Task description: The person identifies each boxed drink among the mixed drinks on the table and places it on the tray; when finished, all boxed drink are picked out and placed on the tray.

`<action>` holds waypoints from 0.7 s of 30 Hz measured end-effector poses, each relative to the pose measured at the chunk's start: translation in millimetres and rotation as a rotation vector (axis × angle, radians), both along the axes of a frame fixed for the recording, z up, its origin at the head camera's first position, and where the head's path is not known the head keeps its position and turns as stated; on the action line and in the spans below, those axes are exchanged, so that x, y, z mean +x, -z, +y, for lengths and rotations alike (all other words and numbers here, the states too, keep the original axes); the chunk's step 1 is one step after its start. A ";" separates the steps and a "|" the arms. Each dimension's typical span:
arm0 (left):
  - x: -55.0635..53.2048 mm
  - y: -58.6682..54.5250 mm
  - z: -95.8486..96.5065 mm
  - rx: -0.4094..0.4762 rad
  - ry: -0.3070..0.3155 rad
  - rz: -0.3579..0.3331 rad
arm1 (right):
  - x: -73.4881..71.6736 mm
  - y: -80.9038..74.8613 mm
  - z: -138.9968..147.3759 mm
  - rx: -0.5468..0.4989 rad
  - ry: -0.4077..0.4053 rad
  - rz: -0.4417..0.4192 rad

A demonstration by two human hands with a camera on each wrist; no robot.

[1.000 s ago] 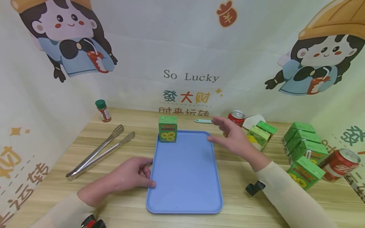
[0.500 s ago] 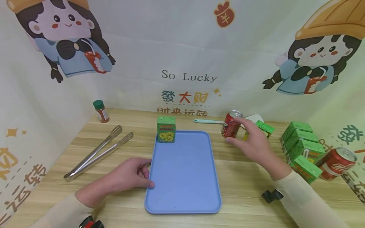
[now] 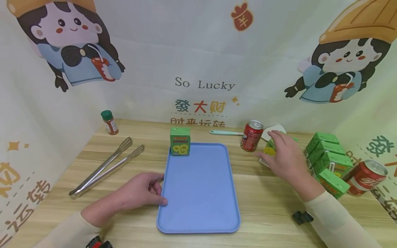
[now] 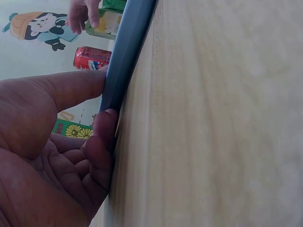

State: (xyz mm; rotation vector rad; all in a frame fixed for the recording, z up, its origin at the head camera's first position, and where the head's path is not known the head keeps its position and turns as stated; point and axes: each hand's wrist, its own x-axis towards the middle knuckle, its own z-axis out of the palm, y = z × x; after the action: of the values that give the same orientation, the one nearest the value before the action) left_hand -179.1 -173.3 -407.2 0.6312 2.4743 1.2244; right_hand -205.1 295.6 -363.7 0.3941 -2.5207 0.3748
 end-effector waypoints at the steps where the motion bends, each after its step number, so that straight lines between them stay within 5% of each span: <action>1: 0.1 -0.1 -0.3 -0.001 -0.001 0.000 | 0.0 0.9 0.8 0.013 0.015 0.000; 9: 1.6 -0.4 -2.1 -0.003 -0.003 -0.002 | -1.3 8.5 6.8 0.061 0.100 0.027; 21: 2.8 -3.1 -1.3 -0.009 -0.008 -0.009 | -0.5 12.4 11.5 0.067 0.116 0.048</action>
State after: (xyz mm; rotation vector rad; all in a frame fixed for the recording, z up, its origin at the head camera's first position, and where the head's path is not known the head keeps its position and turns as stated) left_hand -176.3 -174.6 -404.1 0.6126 2.4766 1.2153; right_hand -205.5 307.1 -376.1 0.2773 -2.5002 0.2332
